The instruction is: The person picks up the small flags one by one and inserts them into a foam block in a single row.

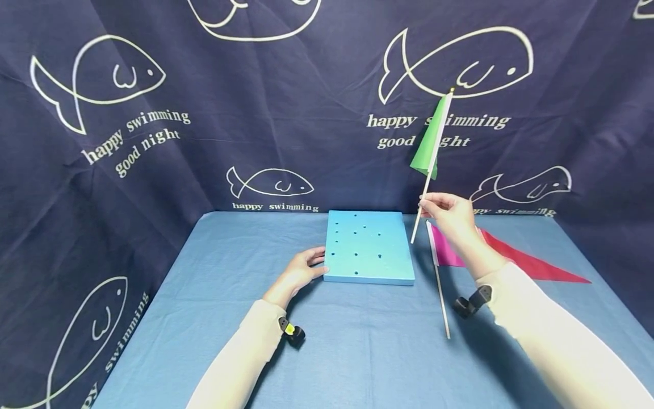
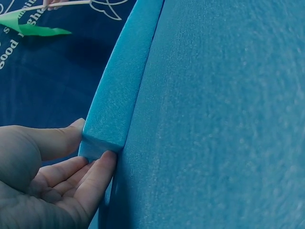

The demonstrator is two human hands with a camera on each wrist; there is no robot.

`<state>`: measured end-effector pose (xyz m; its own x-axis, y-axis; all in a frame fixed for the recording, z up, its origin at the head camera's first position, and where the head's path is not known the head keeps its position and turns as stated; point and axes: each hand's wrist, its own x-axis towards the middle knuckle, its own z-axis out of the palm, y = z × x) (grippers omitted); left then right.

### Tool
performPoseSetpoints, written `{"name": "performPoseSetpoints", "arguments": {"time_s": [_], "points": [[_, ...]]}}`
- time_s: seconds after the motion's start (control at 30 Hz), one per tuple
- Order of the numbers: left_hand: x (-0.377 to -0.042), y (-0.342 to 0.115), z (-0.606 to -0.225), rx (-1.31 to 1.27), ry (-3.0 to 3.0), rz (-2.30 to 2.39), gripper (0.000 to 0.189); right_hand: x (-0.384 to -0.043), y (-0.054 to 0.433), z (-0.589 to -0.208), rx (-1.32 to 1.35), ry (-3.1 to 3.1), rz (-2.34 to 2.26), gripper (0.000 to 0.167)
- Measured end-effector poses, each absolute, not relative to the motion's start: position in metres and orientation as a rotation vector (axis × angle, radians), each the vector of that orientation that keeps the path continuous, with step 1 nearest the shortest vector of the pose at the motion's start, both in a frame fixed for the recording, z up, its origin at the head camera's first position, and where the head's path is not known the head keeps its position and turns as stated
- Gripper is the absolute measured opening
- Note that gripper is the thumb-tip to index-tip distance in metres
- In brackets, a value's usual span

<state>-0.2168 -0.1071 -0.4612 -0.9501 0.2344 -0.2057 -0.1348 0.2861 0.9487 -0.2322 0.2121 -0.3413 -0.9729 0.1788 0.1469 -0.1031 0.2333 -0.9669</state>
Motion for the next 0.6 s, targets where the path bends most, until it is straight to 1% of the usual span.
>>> {"name": "performPoseSetpoints", "arguments": {"time_s": [0.23, 0.6], "points": [[-0.215, -0.107, -0.46, 0.083, 2.26, 1.7, 0.056, -0.232, 0.197, -0.344, -0.014, -2.256, 1.833, 0.027], [-0.215, -0.107, -0.46, 0.083, 2.254, 1.711, 0.056, -0.238, 0.182, -0.356, 0.039, -2.195, 1.932, 0.023]]}}
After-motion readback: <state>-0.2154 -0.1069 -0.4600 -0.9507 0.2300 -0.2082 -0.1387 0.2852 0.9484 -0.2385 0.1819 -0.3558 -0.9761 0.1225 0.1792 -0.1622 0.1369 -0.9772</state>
